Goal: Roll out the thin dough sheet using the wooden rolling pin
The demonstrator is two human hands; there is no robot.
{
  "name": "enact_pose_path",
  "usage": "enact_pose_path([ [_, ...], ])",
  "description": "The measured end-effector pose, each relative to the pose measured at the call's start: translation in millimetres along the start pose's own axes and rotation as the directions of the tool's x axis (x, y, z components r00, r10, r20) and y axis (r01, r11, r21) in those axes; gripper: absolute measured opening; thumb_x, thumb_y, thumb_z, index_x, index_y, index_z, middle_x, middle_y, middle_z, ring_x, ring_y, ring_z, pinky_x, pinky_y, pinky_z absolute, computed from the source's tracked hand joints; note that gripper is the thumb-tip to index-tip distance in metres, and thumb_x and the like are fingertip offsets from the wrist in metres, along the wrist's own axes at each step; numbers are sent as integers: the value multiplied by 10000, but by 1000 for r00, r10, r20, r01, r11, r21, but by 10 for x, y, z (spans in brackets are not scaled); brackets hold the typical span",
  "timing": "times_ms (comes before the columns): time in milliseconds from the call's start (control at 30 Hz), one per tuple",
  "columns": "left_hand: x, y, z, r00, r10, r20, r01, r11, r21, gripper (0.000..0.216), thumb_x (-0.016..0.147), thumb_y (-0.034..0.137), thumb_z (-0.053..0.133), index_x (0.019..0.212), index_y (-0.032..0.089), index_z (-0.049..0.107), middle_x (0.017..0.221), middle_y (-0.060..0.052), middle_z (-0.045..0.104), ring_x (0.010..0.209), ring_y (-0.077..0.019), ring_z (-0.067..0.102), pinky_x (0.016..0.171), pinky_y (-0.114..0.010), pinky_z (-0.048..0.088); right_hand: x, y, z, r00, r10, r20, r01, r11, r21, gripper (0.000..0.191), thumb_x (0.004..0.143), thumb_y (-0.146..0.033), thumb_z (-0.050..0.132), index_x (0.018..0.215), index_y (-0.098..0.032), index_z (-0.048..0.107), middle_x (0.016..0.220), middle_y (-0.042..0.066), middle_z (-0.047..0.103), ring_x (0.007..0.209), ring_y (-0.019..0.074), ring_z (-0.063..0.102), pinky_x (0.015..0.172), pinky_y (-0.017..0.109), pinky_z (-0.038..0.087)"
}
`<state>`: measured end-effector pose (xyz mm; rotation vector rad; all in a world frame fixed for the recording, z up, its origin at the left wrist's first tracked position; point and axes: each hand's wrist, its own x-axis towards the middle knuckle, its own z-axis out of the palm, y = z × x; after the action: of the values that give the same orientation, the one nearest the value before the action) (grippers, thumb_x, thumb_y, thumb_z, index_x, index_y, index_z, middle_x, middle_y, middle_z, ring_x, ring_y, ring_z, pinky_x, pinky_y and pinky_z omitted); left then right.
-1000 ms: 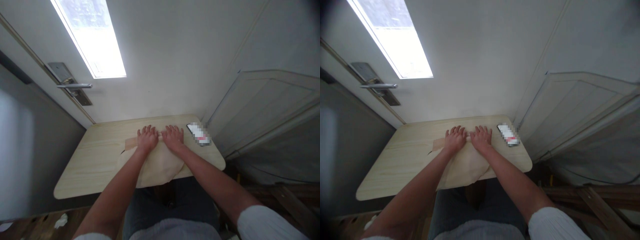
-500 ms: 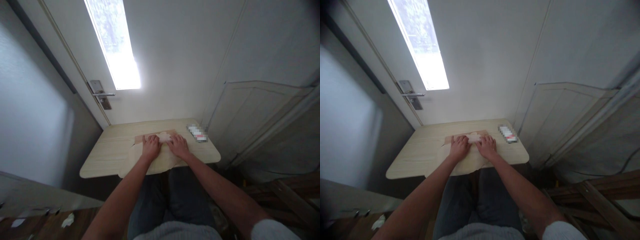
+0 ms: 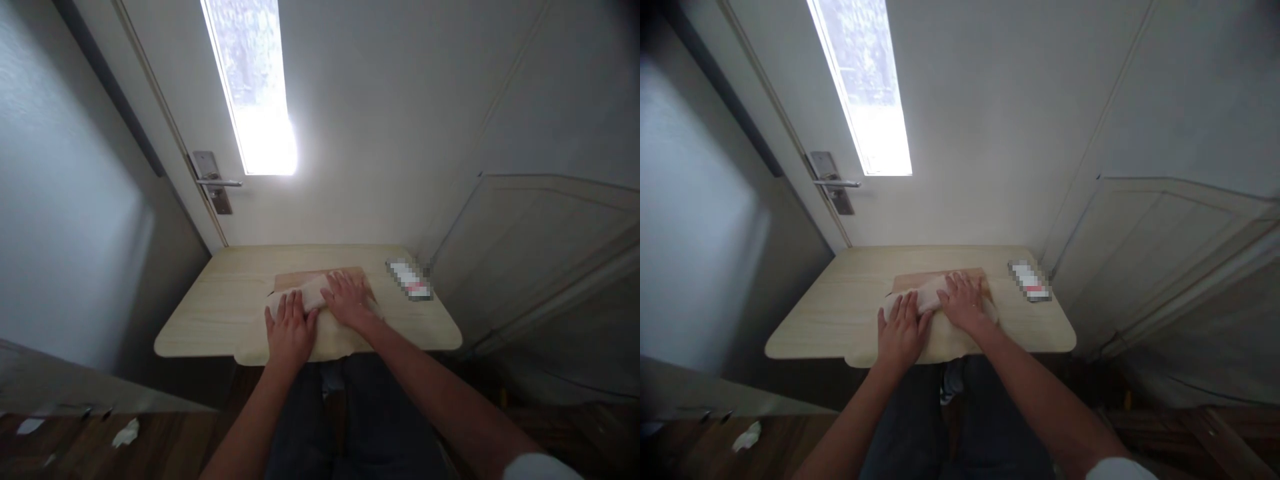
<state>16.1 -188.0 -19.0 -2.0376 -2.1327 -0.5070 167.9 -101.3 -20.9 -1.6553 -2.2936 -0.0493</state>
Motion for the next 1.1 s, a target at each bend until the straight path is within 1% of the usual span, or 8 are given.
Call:
enact_pose_path([
  [67, 56, 4, 15, 1000, -19, 18, 19, 1000, 15, 608, 999, 514, 250, 1501, 199, 391, 1536, -119, 435, 1459, -292, 328, 1195, -603, 145, 39, 4, 33, 1000, -2, -1, 2, 1000, 2, 542, 1021, -478, 338, 1457, -183, 466, 1534, 115, 429, 1446, 305, 308, 1186, 589, 43],
  [200, 210, -9, 39, 998, -52, 48, 49, 997, 51, 604, 1005, 502, 206, 1493, 210, 409, 1547, -107, 421, 1470, -284, 306, 1201, -599, 109, 170, 3, 73, 1000, -5, 0, 5, 1000, 25, 560, 1025, -491, 301, 1460, -176, 459, 1541, 121, 417, 1446, 306, 306, 1180, 579, 91],
  [367, 458, -67, 94, 994, -101, 53, 95, 990, 103, 603, 1010, 494, 171, 1462, 205, 447, 1562, -109, 403, 1451, -289, 331, 1185, -599, 153, 424, -18, 106, 999, -39, -1, 39, 998, 40, 578, 1021, -531, 277, 1444, -195, 482, 1509, 116, 465, 1428, 320, 324, 1168, 589, 98],
  [533, 682, -138, 129, 991, -122, 60, 114, 987, 114, 588, 1006, 510, 170, 1453, 258, 457, 1564, -79, 408, 1458, -297, 307, 1182, -580, 173, 622, -37, 145, 999, -49, 21, 48, 998, 32, 564, 1019, -530, 264, 1449, -236, 480, 1507, 95, 472, 1407, 337, 345, 1155, 597, 123],
  [633, 805, -195, 137, 990, -118, 79, 110, 989, 96, 574, 1006, 504, 166, 1437, 285, 474, 1563, -63, 412, 1451, -297, 316, 1175, -579, 194, 696, -54, 162, 999, -35, 39, 34, 999, 31, 568, 1015, -543, 254, 1448, -251, 477, 1503, 91, 476, 1397, 345, 355, 1142, 608, 146],
  [833, 1065, -334, 199, 989, -87, 120, 79, 994, 75, 560, 1006, 493, 171, 1424, 286, 481, 1551, -68, 426, 1419, -302, 355, 1134, -586, 277, 888, -73, 173, 994, 5, 106, -12, 997, 70, 601, 1001, -585, 259, 1431, -239, 497, 1464, 110, 515, 1359, 348, 397, 1119, 601, 196],
  [933, 1185, -401, 250, 987, -80, 139, 74, 996, 52, 555, 1007, 491, 163, 1413, 293, 484, 1538, -65, 443, 1400, -294, 378, 1116, -588, 310, 1014, -75, 204, 994, 17, 106, -24, 997, 70, 605, 997, -589, 264, 1418, -231, 510, 1445, 125, 530, 1329, 349, 422, 1096, 605, 226],
  [1100, 1260, -453, 278, 984, -31, 176, 24, 999, 38, 547, 1009, 474, 156, 1389, 284, 501, 1505, -83, 480, 1378, -291, 403, 1083, -613, 343, 1097, -92, 237, 992, 60, 108, -69, 995, 79, 629, 985, -604, 282, 1419, -211, 511, 1432, 146, 536, 1308, 349, 439, 1077, 585, 256],
])
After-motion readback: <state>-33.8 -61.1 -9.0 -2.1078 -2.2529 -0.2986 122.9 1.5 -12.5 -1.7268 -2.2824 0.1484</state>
